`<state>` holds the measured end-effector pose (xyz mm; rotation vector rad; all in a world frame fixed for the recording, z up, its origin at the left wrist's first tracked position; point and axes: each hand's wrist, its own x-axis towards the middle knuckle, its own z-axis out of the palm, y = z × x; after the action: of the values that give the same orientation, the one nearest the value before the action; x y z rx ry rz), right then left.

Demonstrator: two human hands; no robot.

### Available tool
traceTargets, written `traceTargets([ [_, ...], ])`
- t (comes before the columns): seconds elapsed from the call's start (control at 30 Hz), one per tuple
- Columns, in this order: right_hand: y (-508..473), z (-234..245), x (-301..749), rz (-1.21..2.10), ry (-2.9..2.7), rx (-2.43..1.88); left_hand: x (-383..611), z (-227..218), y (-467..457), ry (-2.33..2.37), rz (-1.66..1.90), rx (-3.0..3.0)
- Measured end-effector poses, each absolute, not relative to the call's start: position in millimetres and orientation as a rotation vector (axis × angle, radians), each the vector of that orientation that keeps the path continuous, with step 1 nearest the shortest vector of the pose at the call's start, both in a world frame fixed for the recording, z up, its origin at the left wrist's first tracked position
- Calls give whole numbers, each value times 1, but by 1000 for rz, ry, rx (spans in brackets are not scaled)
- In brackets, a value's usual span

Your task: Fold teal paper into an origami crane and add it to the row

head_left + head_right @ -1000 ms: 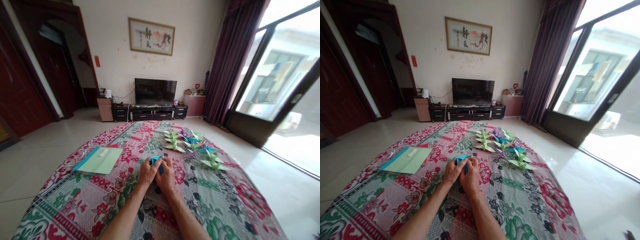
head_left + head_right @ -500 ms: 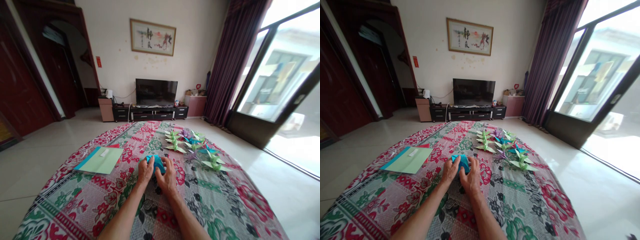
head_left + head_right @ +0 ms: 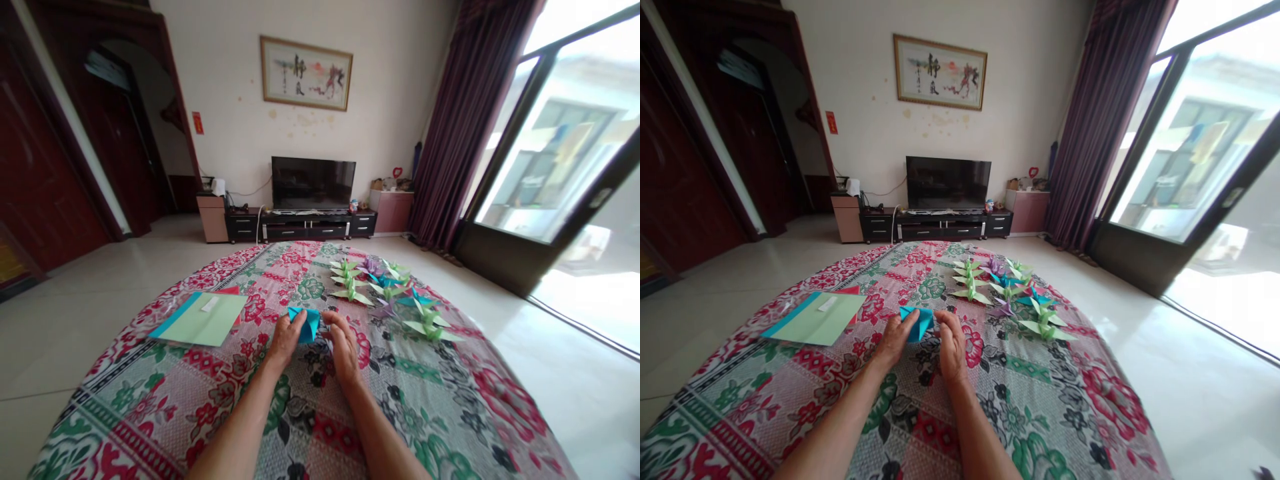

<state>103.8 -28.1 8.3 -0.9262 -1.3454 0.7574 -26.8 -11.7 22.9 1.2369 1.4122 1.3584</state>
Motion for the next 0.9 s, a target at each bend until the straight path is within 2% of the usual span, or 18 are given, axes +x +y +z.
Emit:
traceTargets([
  [0.23,-22,8,106,669,-1474,-897,-33,18,-11,1123,1225,1013],
  [0.37,-24,10,104,689,-1493,-851,-34,21,-12,1132,1142,1040],
  [0.57,-27,22,105,493,-1676,-798,-39,25,-10,1193,1081,1011],
  [0.9,-28,19,103,508,-1775,-836,-43,23,-8,1223,1035,1097],
])
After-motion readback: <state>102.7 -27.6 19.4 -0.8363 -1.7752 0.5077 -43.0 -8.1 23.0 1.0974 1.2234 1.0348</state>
